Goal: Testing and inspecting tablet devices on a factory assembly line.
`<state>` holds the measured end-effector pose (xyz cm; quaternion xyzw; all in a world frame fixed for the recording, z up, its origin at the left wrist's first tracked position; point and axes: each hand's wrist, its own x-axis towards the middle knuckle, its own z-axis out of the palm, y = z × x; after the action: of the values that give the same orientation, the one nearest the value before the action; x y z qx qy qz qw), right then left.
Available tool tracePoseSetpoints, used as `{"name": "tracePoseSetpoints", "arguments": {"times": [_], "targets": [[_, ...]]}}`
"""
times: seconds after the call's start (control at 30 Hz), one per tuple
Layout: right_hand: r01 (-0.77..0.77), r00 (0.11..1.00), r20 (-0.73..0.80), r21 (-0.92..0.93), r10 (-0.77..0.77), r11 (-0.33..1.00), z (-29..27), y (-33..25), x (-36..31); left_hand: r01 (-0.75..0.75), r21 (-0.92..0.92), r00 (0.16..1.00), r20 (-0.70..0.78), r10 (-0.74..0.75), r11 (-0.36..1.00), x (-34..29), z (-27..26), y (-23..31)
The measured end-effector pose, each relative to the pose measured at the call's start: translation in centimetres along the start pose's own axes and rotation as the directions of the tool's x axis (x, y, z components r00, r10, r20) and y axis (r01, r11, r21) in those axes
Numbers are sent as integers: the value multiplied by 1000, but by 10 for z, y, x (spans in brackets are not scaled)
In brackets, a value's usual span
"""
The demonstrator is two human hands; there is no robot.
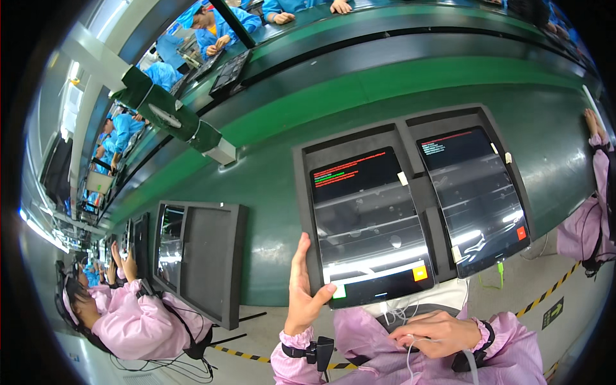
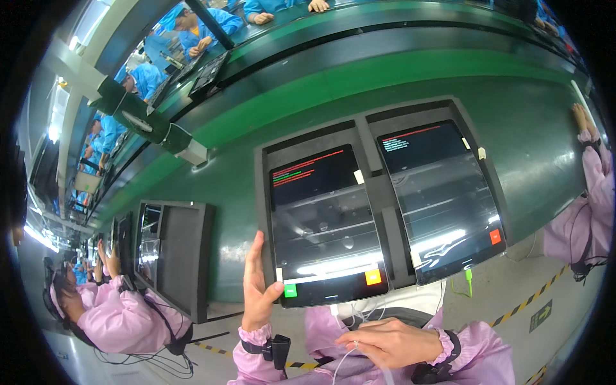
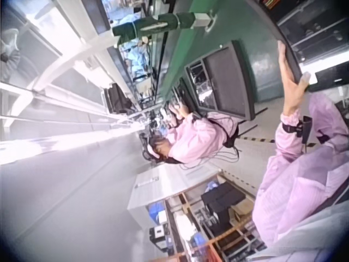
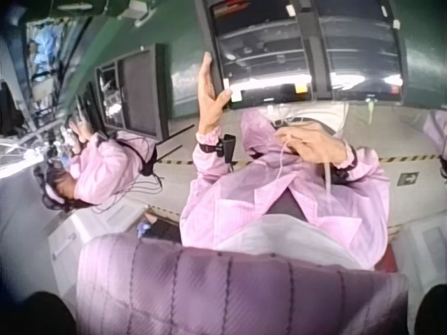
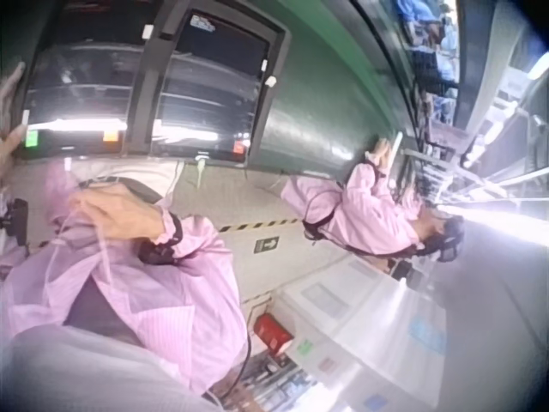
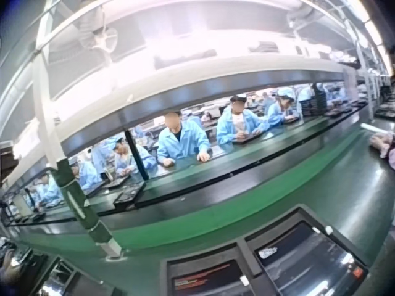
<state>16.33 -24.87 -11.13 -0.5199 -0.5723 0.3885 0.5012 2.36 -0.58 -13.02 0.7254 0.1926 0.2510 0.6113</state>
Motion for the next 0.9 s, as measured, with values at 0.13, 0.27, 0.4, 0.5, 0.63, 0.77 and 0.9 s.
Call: {"name": "tracePoseSetpoints", "arguments": {"times": [0.13,0.27,0.4,0.5,0.63,0.77,0.9], "targets": [[34,999,11,77,-35,996,-2,-3,4,18,1,1000,19,-18,1000,-5,-3,2],[53,999,-16,63,-52,997,-3,-5,5,23,31,999,31,-24,999,-3,-3,3],[27,999,-34,103,-24,994,-5,-4,0,15,26,999,47,-16,1000,-1,-3,4],[-4,1000,-27,117,7,993,-5,-5,-3,0,56,999,53,-3,998,-2,-3,4],[-52,993,-103,32,55,998,-3,-6,0,11,-16,999,37,-11,1000,1,-5,4],[-231,947,-236,-24,219,973,-5,-3,3,32,-44,998,-44,-34,998,22,-5,-2],[-312,893,-356,-54,274,949,2,-1,4,8,10,995,-103,-7,1000,42,1,-11]]}}
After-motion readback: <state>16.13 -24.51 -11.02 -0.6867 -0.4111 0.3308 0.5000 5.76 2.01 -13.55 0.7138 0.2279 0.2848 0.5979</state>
